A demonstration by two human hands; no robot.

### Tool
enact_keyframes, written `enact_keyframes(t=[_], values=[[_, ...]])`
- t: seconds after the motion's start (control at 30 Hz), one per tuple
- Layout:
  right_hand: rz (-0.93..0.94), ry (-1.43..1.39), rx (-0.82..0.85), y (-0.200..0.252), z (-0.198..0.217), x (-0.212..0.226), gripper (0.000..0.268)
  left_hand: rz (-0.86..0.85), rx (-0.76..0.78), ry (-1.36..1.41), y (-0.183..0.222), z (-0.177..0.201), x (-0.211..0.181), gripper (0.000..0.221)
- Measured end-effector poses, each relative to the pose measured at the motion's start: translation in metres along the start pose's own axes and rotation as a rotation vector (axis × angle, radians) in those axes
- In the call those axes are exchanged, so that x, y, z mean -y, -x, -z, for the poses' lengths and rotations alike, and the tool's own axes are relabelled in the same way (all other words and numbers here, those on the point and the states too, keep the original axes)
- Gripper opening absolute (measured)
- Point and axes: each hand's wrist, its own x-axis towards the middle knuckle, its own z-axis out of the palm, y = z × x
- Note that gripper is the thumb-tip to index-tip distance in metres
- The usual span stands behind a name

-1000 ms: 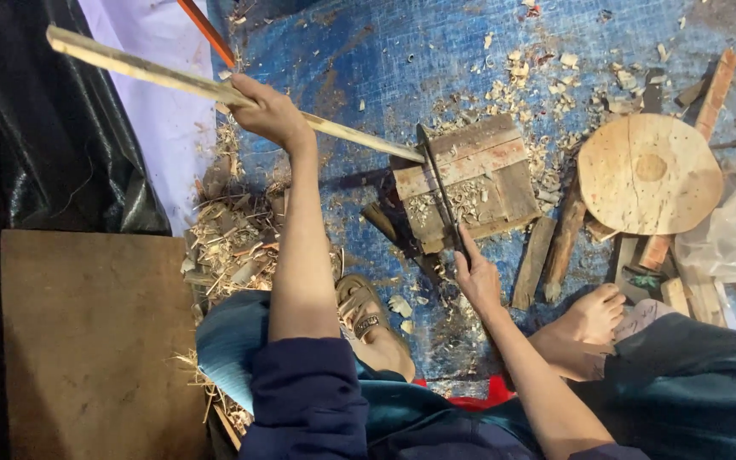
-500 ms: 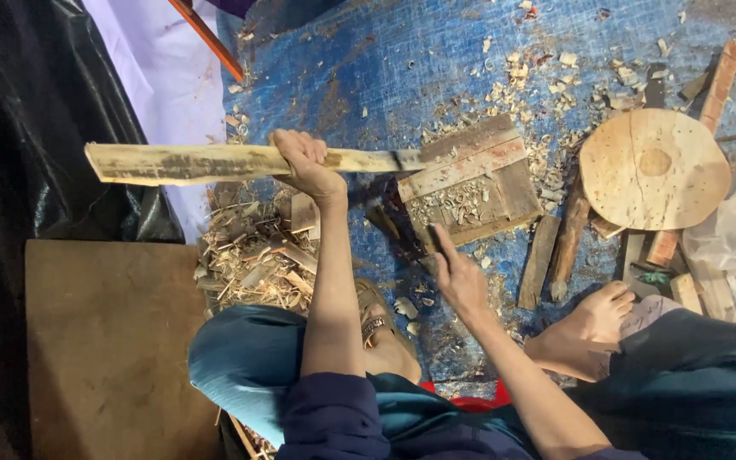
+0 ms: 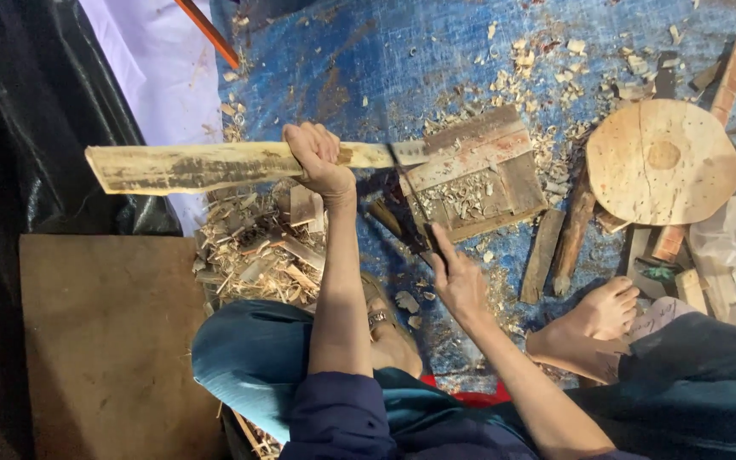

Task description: Shaping a wooden stick by shaving off layers with a billhook tool while sitting on a workshop floor.

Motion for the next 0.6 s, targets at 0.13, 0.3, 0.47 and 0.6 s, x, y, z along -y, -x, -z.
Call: enact_keyframes(t=[0.13,0.3,0.47,0.6], values=[[-0.026,-0.003,-0.011,-0.009,-0.005,-0.026,0.051,-0.001,0.016,-0.001,0.004,-0.001,-0.006,0.045],[-0.177,-0.153,0.022,-0.01,0.002,-0.035,0.053,0.068,0.069,0.071,0.006,0.008,-0.009,0.044],[-0.153,-0.156,0.02,-0.009,-0.001,-0.03,0.055,0.078,0.18,-0.087,0.016,0.002,-0.045,0.044],[-0.093,-0.144,-0.006,-0.006,0.018,-0.002,0.058,0.109,0.235,-0.025,0.019,0.011,-0.04,0.047]])
